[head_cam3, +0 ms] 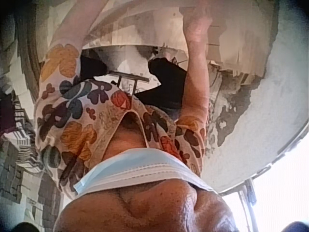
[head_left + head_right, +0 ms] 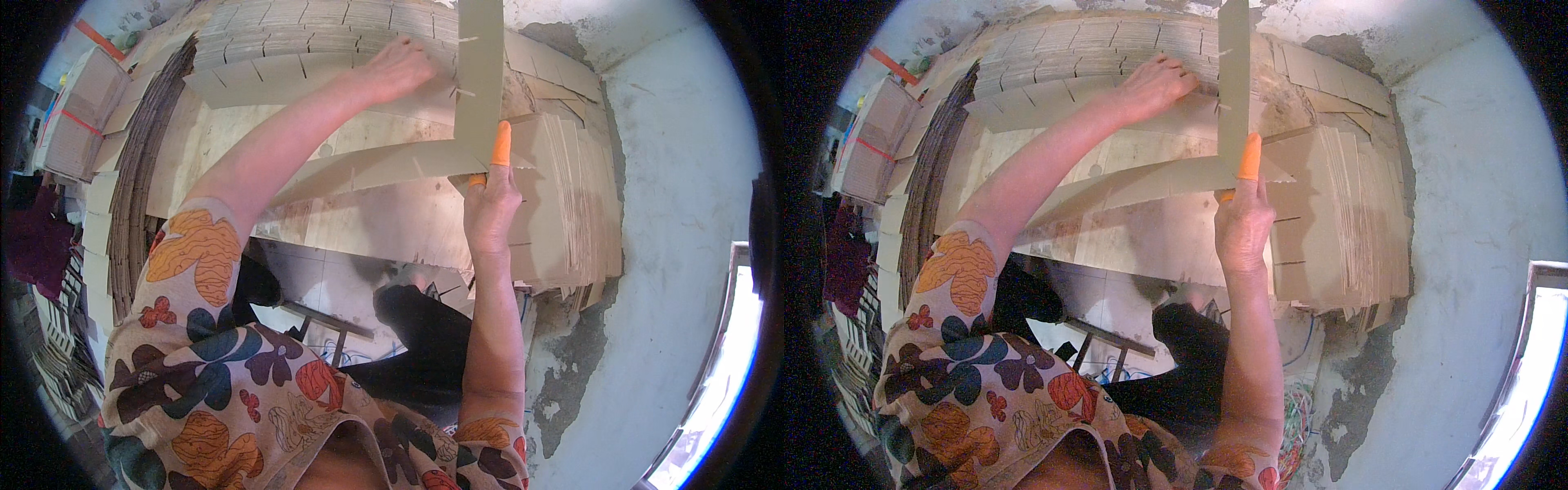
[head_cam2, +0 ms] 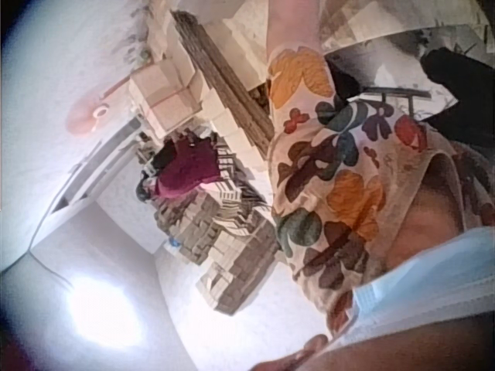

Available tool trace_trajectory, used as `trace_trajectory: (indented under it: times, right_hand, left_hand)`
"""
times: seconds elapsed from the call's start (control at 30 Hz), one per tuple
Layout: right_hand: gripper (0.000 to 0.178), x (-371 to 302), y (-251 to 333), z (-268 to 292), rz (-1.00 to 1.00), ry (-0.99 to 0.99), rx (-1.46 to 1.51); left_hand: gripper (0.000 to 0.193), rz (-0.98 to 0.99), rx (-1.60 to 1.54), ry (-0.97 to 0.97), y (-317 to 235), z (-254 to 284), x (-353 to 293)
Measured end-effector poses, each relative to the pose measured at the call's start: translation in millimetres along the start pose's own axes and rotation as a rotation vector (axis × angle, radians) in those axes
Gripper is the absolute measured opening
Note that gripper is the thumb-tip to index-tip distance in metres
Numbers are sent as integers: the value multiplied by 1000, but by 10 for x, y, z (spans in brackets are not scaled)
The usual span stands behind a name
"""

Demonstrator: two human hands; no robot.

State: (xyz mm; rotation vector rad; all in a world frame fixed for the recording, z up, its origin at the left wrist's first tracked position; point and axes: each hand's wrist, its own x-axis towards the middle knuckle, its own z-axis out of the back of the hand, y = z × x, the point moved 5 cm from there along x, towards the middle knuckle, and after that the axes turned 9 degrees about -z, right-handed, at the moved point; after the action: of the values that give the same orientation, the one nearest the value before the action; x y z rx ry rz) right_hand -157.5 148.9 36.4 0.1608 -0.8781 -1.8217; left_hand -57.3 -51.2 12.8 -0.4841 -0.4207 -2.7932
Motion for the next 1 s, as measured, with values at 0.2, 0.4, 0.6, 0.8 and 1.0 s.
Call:
trace_trajectory:
  times: [0.2, 0.4, 0.6, 0.8, 1.0]
  right_hand:
    - [84, -7, -50, -35, 9, 17, -59]
    - [76, -31, -184, -125, 53, 35, -81]
    - [76, -94, -264, -193, -41, 28, -168]
    - [81, -210, -118, -74, -121, 109, -140]
    - [79, -228, -174, -119, -106, 75, -120]
  left_hand:
    - [13, 34, -90, 30, -178, 213, -20]
    - [12, -16, -146, -130, -351, 392, -66]
    - [26, 78, -574, -86, -519, 539, -90]
    - [54, 465, -713, 93, 100, 519, 46]
    - [63, 342, -139, 214, 224, -26, 171]
